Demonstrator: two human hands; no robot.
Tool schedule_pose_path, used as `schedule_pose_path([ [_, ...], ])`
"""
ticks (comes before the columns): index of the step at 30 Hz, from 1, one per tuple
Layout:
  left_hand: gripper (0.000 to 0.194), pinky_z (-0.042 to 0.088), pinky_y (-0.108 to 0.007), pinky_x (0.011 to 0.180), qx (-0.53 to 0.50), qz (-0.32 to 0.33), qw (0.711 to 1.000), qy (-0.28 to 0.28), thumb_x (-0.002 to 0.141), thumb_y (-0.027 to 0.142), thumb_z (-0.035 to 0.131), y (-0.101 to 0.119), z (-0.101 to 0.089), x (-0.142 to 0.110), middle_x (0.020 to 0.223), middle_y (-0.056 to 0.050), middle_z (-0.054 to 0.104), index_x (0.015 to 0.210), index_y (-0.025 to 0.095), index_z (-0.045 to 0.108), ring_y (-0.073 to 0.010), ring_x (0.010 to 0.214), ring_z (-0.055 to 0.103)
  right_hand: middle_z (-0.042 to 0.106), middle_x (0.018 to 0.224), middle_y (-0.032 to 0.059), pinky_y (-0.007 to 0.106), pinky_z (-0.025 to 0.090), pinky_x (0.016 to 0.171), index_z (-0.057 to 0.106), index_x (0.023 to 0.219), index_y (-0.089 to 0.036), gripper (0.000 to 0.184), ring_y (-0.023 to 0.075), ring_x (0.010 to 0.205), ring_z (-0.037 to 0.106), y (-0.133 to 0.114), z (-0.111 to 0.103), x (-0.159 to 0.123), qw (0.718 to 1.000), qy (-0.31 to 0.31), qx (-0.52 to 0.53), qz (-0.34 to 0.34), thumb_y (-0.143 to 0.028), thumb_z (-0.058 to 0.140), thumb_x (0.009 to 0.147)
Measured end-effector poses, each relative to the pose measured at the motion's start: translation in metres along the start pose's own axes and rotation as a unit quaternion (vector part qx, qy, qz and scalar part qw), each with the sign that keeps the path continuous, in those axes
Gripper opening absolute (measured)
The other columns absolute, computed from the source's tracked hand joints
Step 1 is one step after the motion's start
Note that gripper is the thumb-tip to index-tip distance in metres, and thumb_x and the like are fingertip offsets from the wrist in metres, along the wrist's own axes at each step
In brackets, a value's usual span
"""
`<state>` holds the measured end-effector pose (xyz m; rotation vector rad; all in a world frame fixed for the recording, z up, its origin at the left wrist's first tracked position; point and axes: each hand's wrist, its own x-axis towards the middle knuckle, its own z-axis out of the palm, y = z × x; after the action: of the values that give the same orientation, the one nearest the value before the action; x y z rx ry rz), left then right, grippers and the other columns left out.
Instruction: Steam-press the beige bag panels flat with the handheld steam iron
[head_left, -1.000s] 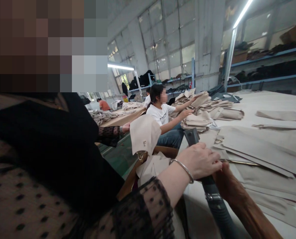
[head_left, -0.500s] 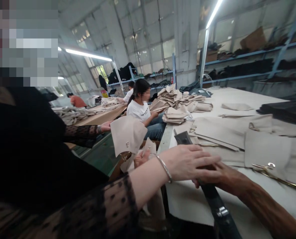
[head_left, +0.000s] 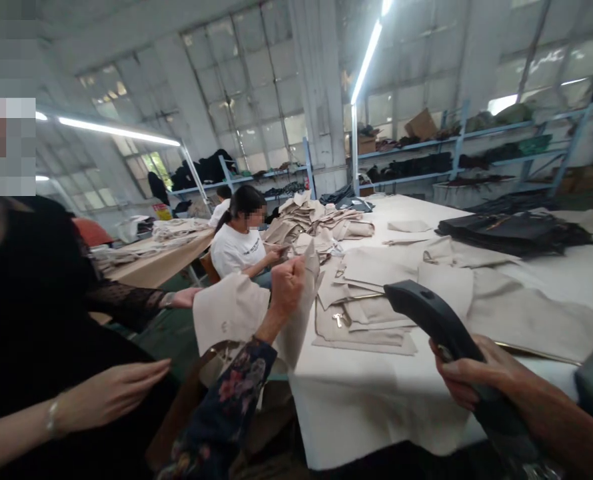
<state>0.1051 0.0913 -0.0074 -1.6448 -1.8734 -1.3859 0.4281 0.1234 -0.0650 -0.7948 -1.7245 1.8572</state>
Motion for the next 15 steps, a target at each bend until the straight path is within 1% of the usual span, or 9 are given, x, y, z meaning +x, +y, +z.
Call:
schedule_pose_path([
  [2, 0.039, 0.043, -0.027, 0.066, 0.080, 0.097, 0.982, -0.141, 0.097, 0.034, 0.036, 0.012, 0.050, -0.021, 0.072, -0.006, 0.063, 0.072, 0.017, 0.061, -0.0174, 0.069, 0.059, 0.049, 0.050, -0.0028, 0.024, 0.035, 0.044, 0.051, 0.084, -0.017, 0.029, 0.0113, 0.043, 0.041, 0.001, -0.005, -0.012, 1.000, 0.008, 0.019, 0.000, -0.038, 0.067, 0.074],
  [3, 0.034, 0.044, -0.028, 0.066, 0.129, 0.140, 0.956, -0.221, 0.097, 0.030, 0.037, 0.019, 0.071, -0.041, 0.077, -0.008, 0.064, 0.079, 0.016, 0.062, -0.0182, 0.071, 0.060, 0.051, 0.050, -0.0020, 0.024, 0.036, 0.044, 0.051, 0.085, -0.017, 0.028, 0.0122, 0.044, 0.043, 0.002, -0.008, -0.018, 1.000, 0.018, 0.016, 0.001, -0.037, 0.067, 0.073],
  [4, 0.029, 0.044, -0.028, 0.064, 0.174, 0.168, 0.926, -0.290, 0.096, 0.025, 0.039, 0.025, 0.088, -0.065, 0.081, -0.010, 0.065, 0.085, 0.014, 0.063, -0.0192, 0.071, 0.061, 0.052, 0.051, -0.0012, 0.025, 0.037, 0.045, 0.051, 0.086, -0.016, 0.028, 0.0130, 0.044, 0.046, 0.002, -0.012, -0.024, 1.000, 0.028, 0.004, 0.004, -0.036, 0.067, 0.073],
  [5, 0.024, 0.045, -0.029, 0.064, 0.211, 0.175, 0.900, -0.339, 0.095, 0.021, 0.041, 0.030, 0.099, -0.091, 0.083, -0.011, 0.065, 0.089, 0.013, 0.063, -0.0204, 0.072, 0.062, 0.054, 0.051, -0.0004, 0.025, 0.038, 0.045, 0.052, 0.086, -0.016, 0.027, 0.0137, 0.045, 0.047, 0.004, -0.016, -0.030, 0.999, 0.034, -0.008, 0.009, -0.035, 0.067, 0.074],
  [6, 0.020, 0.046, -0.031, 0.064, 0.241, 0.169, 0.883, -0.364, 0.093, 0.016, 0.043, 0.034, 0.105, -0.117, 0.084, -0.012, 0.065, 0.093, 0.011, 0.063, -0.0218, 0.074, 0.062, 0.055, 0.052, 0.0002, 0.025, 0.038, 0.045, 0.052, 0.087, -0.015, 0.027, 0.0140, 0.045, 0.049, 0.005, -0.019, -0.035, 0.999, 0.036, -0.017, 0.016, -0.035, 0.066, 0.074],
  [8, 0.019, 0.049, -0.034, 0.068, 0.276, 0.147, 0.876, -0.366, 0.089, 0.011, 0.048, 0.037, 0.103, -0.163, 0.089, -0.014, 0.064, 0.100, 0.009, 0.063, -0.0252, 0.082, 0.063, 0.056, 0.051, 0.0001, 0.025, 0.039, 0.045, 0.053, 0.089, -0.014, 0.027, 0.0140, 0.044, 0.049, 0.010, -0.024, -0.046, 0.998, 0.031, -0.035, 0.039, -0.035, 0.064, 0.076],
  [10, 0.024, 0.051, -0.038, 0.076, 0.275, 0.132, 0.893, -0.331, 0.088, 0.013, 0.052, 0.030, 0.088, -0.194, 0.097, -0.014, 0.065, 0.109, 0.009, 0.061, -0.0271, 0.092, 0.062, 0.056, 0.050, -0.0002, 0.024, 0.039, 0.045, 0.054, 0.091, -0.013, 0.028, 0.0138, 0.044, 0.049, 0.016, -0.025, -0.054, 0.996, 0.022, -0.055, 0.068, -0.037, 0.064, 0.078],
  [12, 0.028, 0.051, -0.039, 0.085, 0.253, 0.124, 0.919, -0.276, 0.090, 0.019, 0.051, 0.016, 0.070, -0.210, 0.106, -0.015, 0.065, 0.115, 0.010, 0.059, -0.0273, 0.101, 0.060, 0.055, 0.048, -0.0008, 0.023, 0.038, 0.045, 0.054, 0.092, -0.013, 0.031, 0.0134, 0.043, 0.049, 0.021, -0.021, -0.058, 0.992, 0.008, -0.068, 0.103, -0.039, 0.064, 0.079],
  [15, 0.030, 0.045, -0.045, 0.098, 0.225, 0.100, 0.948, -0.203, 0.093, 0.025, 0.047, -0.014, 0.052, -0.217, 0.119, -0.016, 0.062, 0.118, 0.013, 0.059, -0.0287, 0.114, 0.056, 0.054, 0.047, -0.0025, 0.022, 0.036, 0.043, 0.054, 0.093, -0.014, 0.033, 0.0122, 0.040, 0.048, 0.027, -0.009, -0.051, 0.984, -0.020, -0.067, 0.166, -0.042, 0.065, 0.079],
])
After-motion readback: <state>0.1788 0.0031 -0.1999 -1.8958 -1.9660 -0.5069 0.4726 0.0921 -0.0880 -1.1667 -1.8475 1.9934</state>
